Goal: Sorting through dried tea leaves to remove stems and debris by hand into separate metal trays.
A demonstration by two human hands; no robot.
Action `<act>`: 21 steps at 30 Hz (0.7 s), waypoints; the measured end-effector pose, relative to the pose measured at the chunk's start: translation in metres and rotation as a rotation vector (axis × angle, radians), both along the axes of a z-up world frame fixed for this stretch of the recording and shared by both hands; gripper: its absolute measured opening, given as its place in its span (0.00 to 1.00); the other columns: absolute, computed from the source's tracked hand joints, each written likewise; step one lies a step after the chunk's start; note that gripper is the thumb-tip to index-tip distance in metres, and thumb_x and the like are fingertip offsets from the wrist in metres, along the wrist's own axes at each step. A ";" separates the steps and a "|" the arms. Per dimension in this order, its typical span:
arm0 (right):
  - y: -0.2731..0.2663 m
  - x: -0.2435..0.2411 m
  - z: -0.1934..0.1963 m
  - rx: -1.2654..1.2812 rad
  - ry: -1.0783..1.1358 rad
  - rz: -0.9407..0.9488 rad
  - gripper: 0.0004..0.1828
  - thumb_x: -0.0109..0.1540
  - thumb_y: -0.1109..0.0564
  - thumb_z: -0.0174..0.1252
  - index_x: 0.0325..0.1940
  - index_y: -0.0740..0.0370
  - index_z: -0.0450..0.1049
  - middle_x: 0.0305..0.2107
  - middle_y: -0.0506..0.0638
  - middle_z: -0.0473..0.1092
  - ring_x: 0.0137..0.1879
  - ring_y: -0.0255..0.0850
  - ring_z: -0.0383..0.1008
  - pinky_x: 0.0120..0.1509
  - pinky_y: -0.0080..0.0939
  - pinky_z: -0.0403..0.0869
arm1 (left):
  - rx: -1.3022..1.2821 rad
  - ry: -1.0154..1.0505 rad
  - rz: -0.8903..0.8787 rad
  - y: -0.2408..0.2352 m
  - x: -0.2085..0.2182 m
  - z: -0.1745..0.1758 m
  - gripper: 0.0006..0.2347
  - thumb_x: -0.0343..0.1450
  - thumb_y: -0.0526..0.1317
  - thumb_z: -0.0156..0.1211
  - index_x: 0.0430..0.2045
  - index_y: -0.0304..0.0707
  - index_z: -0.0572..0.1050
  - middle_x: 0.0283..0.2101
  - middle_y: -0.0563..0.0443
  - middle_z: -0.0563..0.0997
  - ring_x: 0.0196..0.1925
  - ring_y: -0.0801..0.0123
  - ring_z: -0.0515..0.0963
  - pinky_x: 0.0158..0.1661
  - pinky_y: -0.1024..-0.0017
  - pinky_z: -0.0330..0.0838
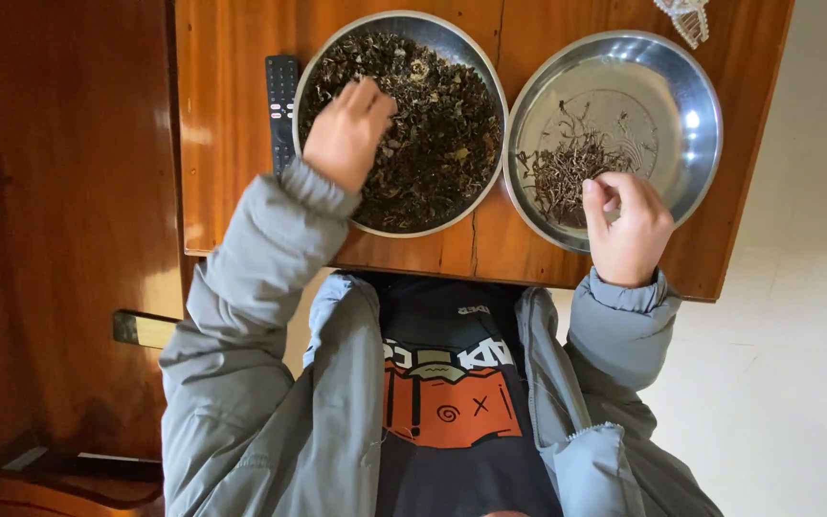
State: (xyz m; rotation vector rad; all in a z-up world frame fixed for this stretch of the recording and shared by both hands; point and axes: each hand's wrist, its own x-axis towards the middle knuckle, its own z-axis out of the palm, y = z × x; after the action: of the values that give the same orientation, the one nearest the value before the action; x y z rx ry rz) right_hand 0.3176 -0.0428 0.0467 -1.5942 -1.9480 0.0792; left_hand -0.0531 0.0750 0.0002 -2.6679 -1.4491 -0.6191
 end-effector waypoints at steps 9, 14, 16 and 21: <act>0.001 -0.007 0.007 0.014 0.007 0.021 0.09 0.74 0.59 0.63 0.40 0.64 0.76 0.29 0.51 0.73 0.32 0.42 0.70 0.38 0.43 0.70 | -0.182 0.219 0.000 0.033 -0.005 -0.021 0.09 0.68 0.39 0.73 0.25 0.32 0.79 0.34 0.49 0.78 0.35 0.65 0.81 0.25 0.68 0.84; 0.000 -0.008 0.008 0.000 -0.021 0.006 0.11 0.74 0.57 0.62 0.39 0.63 0.76 0.28 0.50 0.73 0.32 0.40 0.70 0.36 0.41 0.70 | -0.182 0.211 -0.002 0.033 0.002 -0.030 0.12 0.63 0.41 0.77 0.25 0.32 0.78 0.35 0.49 0.76 0.35 0.62 0.80 0.23 0.63 0.82; 0.000 -0.008 0.004 0.001 -0.044 -0.025 0.13 0.74 0.54 0.61 0.39 0.62 0.76 0.27 0.49 0.72 0.31 0.40 0.71 0.35 0.40 0.69 | -0.181 0.195 -0.009 0.033 0.006 -0.036 0.13 0.62 0.40 0.77 0.25 0.31 0.78 0.35 0.46 0.76 0.34 0.59 0.80 0.23 0.61 0.82; 0.001 -0.007 -0.002 0.010 -0.040 -0.132 0.08 0.65 0.49 0.69 0.37 0.50 0.78 0.20 0.45 0.72 0.30 0.45 0.77 0.39 0.44 0.77 | -0.338 0.273 0.003 0.037 0.008 -0.053 0.09 0.67 0.33 0.72 0.32 0.28 0.75 0.44 0.40 0.75 0.49 0.52 0.82 0.35 0.60 0.84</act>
State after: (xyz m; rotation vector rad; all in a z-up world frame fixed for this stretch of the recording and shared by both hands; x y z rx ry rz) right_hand 0.3101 -0.0416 0.0448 -1.7255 -1.8641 -0.0163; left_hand -0.0455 0.1119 -0.0530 -2.8441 -1.5960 -0.0002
